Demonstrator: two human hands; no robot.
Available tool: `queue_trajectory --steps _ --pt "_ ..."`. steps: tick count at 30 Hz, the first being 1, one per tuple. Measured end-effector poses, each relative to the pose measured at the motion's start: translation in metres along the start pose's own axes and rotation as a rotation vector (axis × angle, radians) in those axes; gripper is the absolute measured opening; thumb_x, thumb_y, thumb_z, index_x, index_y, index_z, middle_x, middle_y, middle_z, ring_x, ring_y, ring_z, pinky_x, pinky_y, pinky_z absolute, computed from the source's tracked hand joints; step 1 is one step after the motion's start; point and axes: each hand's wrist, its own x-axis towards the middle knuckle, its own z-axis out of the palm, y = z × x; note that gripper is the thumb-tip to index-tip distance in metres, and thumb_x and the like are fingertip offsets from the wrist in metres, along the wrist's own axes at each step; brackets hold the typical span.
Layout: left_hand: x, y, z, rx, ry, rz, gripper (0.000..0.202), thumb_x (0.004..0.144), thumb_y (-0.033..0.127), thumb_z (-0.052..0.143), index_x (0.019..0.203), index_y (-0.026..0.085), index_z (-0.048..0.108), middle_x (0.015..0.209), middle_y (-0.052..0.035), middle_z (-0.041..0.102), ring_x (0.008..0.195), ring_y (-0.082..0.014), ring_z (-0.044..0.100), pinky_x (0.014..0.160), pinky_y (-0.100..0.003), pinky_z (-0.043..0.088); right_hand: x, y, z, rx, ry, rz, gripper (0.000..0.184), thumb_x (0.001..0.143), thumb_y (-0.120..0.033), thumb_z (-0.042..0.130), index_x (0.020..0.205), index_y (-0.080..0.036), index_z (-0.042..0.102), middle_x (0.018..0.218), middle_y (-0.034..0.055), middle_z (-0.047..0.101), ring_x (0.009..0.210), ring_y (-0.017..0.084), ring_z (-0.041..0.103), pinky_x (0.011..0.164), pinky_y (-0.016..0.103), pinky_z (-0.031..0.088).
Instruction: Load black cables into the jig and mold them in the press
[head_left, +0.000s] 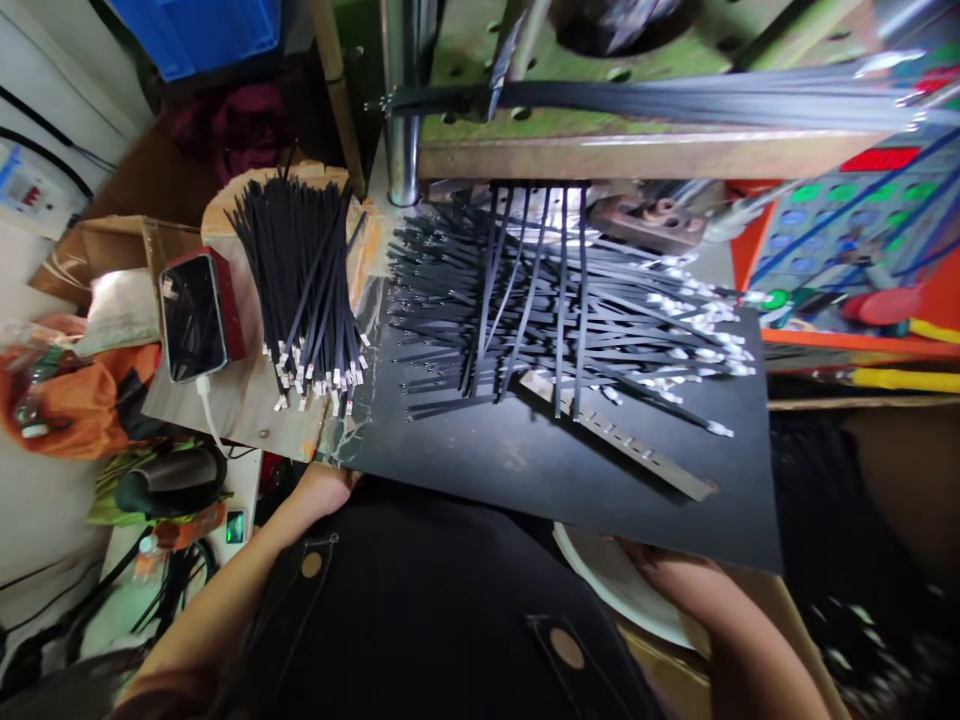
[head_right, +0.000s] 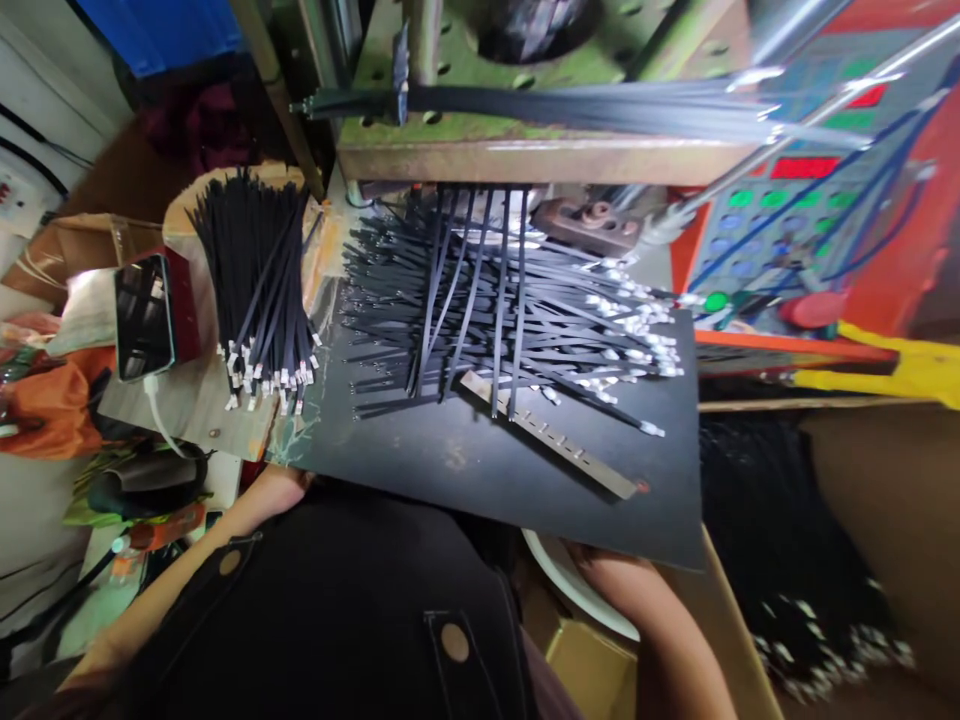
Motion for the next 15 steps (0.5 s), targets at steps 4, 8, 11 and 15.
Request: queue_trajectory --steps 4,8,11,15 --pt "0.000 0.008 0.001 -0.005 -0.020 -0.040 0.048 0.093 0.017 0.042 0.136 0.025 0.060 0.122 -0.0057 0.074 0.120 -0.0206 0.065 0.105 -0.034 0.052 0.002 0.000 0.003 0.009 0.038 -0.029 0.046 0.088 -0.057 0.037 0.098 -0.034 0.074 0.094 0.0077 0.077 0.104 0.035 0.070 0.082 0.051 0.061" --pt "-0.014 0.018 -0.019 0.024 -0.086 -0.036 0.036 0.095 0.021 0.047 0.125 0.023 0.068 0.119 -0.0078 0.074 0.118 -0.0234 0.067 0.102 -0.035 0.052 -0.015 -0.028 0.001 -0.011 0.001 -0.027 0.037 0.090 -0.047 0.041 0.086 -0.035 0.075 0.076 0.0066 0.076 0.077 0.033 0.074 0.059 0.044 0.060" --pt "-0.030 0.035 -0.052 0.055 -0.254 0.136 0.026 0.098 0.025 0.052 0.111 0.021 0.073 0.112 -0.0088 0.076 0.107 -0.0251 0.071 0.095 -0.034 0.054 -0.027 -0.065 -0.018 0.070 0.010 -0.130 0.028 0.092 -0.041 0.047 0.091 -0.034 0.074 0.082 0.0036 0.078 0.070 0.028 0.074 0.060 0.041 0.062" --pt "-0.033 0.077 -0.096 0.091 -0.254 0.310 0.019 0.099 0.024 0.056 0.107 0.021 0.073 0.108 -0.0051 0.076 0.100 -0.0219 0.072 0.090 -0.031 0.054 0.003 -0.097 -0.051 -0.061 0.433 -0.120 0.045 0.092 -0.044 0.055 0.136 -0.045 0.055 0.115 0.0093 0.073 0.104 0.040 0.069 0.090 0.060 0.056"
